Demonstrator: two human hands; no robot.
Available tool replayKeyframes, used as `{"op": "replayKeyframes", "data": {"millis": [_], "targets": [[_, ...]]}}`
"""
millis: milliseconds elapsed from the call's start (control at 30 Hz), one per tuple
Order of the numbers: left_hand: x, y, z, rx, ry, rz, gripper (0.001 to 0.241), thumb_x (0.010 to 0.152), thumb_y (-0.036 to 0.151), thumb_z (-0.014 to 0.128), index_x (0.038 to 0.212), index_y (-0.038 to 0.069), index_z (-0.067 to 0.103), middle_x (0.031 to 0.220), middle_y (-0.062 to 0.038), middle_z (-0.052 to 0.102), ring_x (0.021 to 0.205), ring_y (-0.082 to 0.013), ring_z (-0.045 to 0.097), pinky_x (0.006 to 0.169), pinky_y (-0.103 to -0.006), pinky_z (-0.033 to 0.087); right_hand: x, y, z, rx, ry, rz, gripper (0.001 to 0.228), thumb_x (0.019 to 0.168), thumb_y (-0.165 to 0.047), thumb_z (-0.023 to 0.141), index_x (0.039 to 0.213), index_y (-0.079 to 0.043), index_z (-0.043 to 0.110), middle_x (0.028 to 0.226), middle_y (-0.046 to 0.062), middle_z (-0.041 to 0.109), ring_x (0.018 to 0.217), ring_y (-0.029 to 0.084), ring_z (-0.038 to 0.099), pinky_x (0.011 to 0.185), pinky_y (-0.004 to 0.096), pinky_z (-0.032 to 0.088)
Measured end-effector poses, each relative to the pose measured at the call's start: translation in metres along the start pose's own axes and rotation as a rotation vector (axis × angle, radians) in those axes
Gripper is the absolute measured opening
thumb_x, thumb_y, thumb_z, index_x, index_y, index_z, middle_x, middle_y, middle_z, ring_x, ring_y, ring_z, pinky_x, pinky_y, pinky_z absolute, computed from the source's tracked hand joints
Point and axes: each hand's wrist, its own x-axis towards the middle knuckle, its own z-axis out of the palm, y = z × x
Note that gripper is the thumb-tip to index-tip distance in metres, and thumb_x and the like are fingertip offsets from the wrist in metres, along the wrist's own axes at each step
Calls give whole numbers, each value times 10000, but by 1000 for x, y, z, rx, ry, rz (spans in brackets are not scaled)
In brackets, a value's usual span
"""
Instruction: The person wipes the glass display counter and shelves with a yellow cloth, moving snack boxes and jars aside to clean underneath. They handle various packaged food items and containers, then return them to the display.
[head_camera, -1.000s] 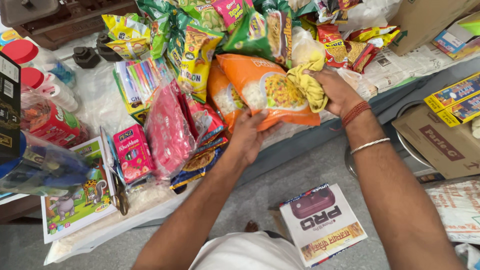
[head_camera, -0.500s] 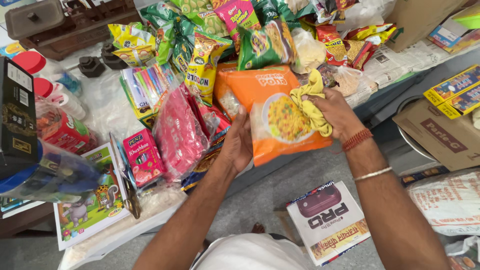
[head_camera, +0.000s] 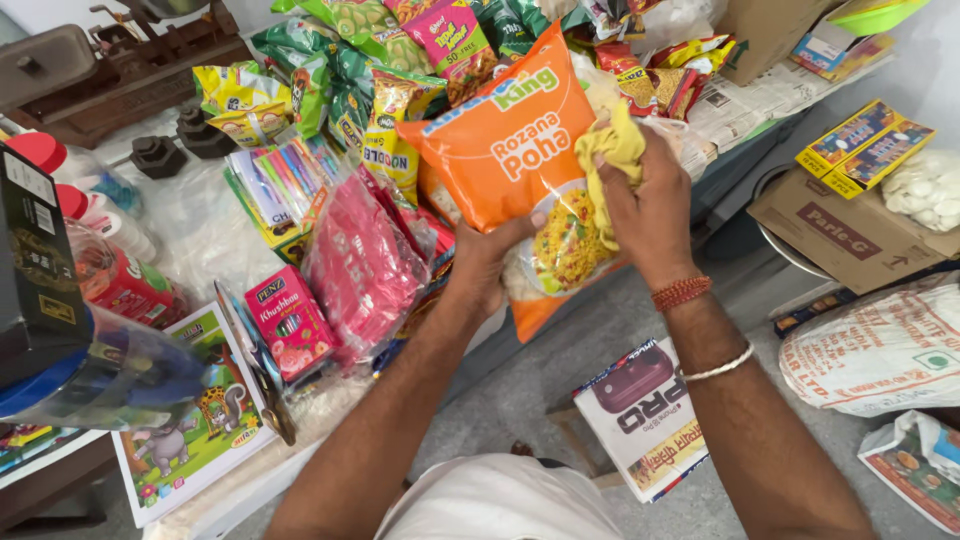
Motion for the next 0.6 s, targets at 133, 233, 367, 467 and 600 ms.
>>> {"op": "replayKeyframes", "data": {"millis": [133,233,367,467,600], "targets": [[-8,10,2,213,18,204,632,766,-27,812,1337,-17,541,1208,-124,703,1067,-238,710,943,-404,600,14,-21,7,-265,149,-123,347,1058,-92,707,1365,10,582,1292,212,558,1204,376,551,1048,469,460],[-14,14,2,347,-26,319,591,805,-28,821,1339,-25,567,1239,-112,702,1104,-208,697,969,-350,585,17,-48,22,-304,136,-184,409,1039,-106,698,1421,-13,584,1299,204,497,1225,378,469,1069,511,396],[-15,30,1,373,-22,314,535,825,-29,796,1323,-47,602,1204,-123,716,1051,-228,712,915,-357,599,1,-83,35,-231,41,-357,476,986,-59,645,1459,-48,595,1304,173,500,1211,362,448,1079,519,373],[-18,44,0,375,13,336,597,773,-51,766,1335,-19,566,1186,-113,705,1031,-229,715,890,-363,604,1,-87,35,-234,-79,-488,475,977,-21,632,1443,-110,641,1345,145,529,1236,348,469,1064,481,387],[-29,56,7,295,38,329,619,745,-77,786,1316,-25,552,1178,-124,702,1018,-241,715,895,-381,601,36,-70,32,-376,-13,-610,423,1010,-12,655,1415,-136,672,1379,165,495,1306,364,452,1115,487,377]]}}
